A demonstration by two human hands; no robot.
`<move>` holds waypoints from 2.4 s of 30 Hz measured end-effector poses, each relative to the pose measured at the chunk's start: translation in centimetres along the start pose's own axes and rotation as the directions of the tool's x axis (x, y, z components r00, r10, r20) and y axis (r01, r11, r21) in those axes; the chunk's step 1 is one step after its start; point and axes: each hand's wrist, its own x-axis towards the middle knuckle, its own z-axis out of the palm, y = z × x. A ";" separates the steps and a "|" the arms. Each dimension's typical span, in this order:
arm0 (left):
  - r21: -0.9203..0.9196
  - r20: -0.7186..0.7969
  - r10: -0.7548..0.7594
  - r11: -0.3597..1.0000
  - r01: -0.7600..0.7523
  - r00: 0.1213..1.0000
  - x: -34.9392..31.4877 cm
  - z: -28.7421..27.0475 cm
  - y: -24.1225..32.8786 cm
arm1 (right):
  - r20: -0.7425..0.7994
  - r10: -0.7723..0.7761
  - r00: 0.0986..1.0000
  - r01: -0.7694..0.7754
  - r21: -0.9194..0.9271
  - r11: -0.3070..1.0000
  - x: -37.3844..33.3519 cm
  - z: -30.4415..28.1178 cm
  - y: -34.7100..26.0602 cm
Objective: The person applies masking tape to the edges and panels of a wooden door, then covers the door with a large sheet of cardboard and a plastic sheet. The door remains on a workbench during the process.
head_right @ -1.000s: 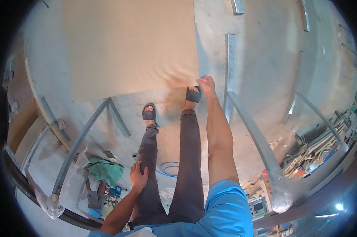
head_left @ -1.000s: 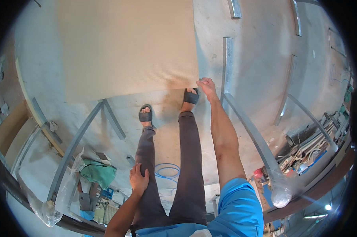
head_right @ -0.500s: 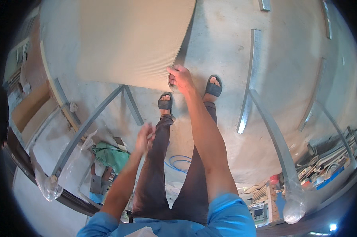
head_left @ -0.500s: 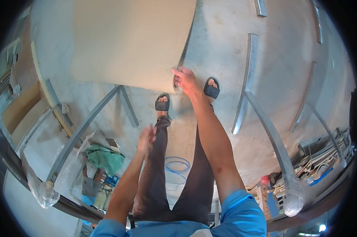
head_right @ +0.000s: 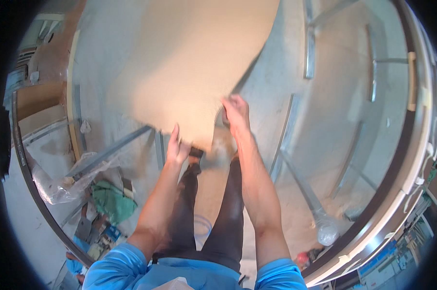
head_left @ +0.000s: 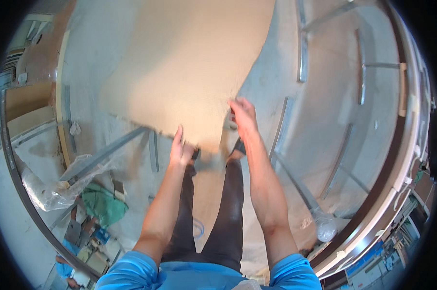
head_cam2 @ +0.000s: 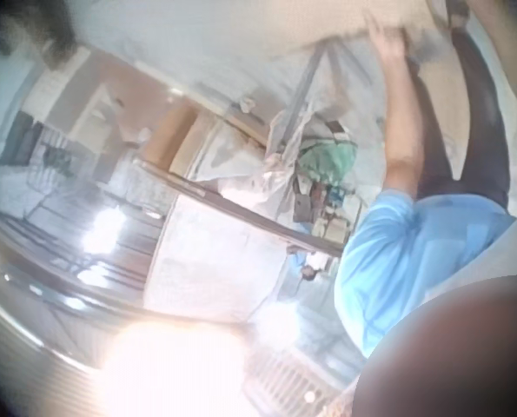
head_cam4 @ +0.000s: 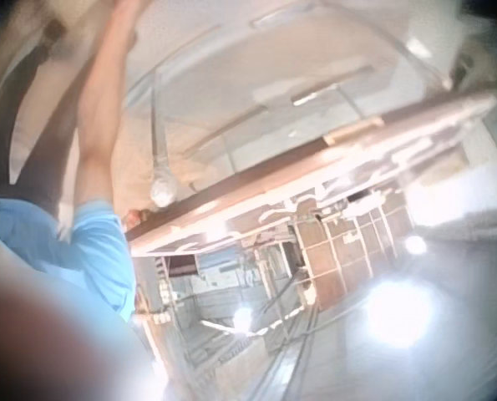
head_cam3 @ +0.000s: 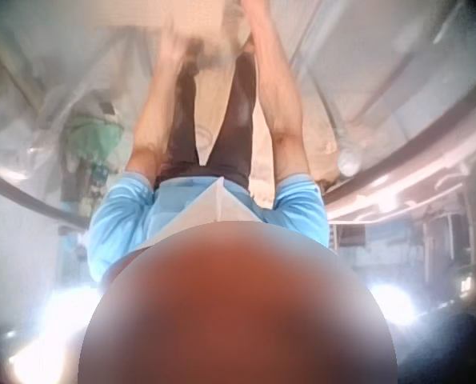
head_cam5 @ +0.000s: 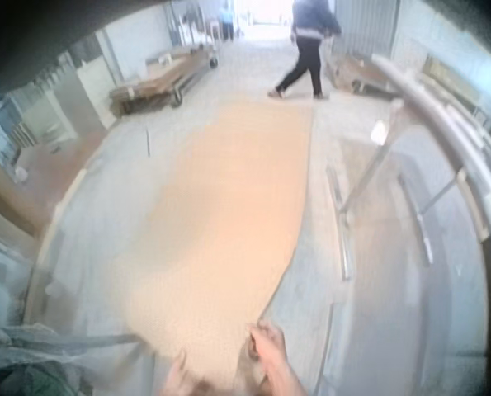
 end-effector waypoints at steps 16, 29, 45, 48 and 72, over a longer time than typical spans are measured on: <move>0.870 0.152 -0.235 0.493 -0.017 0.960 -23.1 11.8 7.7 | 0.061 -0.068 0.996 0.052 0.226 0.973 -29.0 -3.9 -5.2; 0.733 0.104 -0.148 0.680 0.025 0.984 -32.8 10.0 14.8 | 0.013 -0.224 0.974 0.211 0.293 0.933 -41.4 -8.9 -3.5; 0.610 0.191 -0.250 0.788 0.085 0.949 -24.8 14.5 12.8 | -0.476 0.269 0.837 -0.174 0.233 0.957 -44.6 -16.2 18.1; 0.607 0.177 -0.262 0.788 0.104 0.949 -24.1 14.1 12.7 | -0.500 0.353 0.791 -0.238 0.279 0.930 -46.9 -15.9 22.4; 0.556 0.082 -0.344 0.795 0.243 0.936 -21.6 9.3 13.0 | -0.535 0.260 0.804 -0.166 0.219 0.962 -46.7 -14.7 20.7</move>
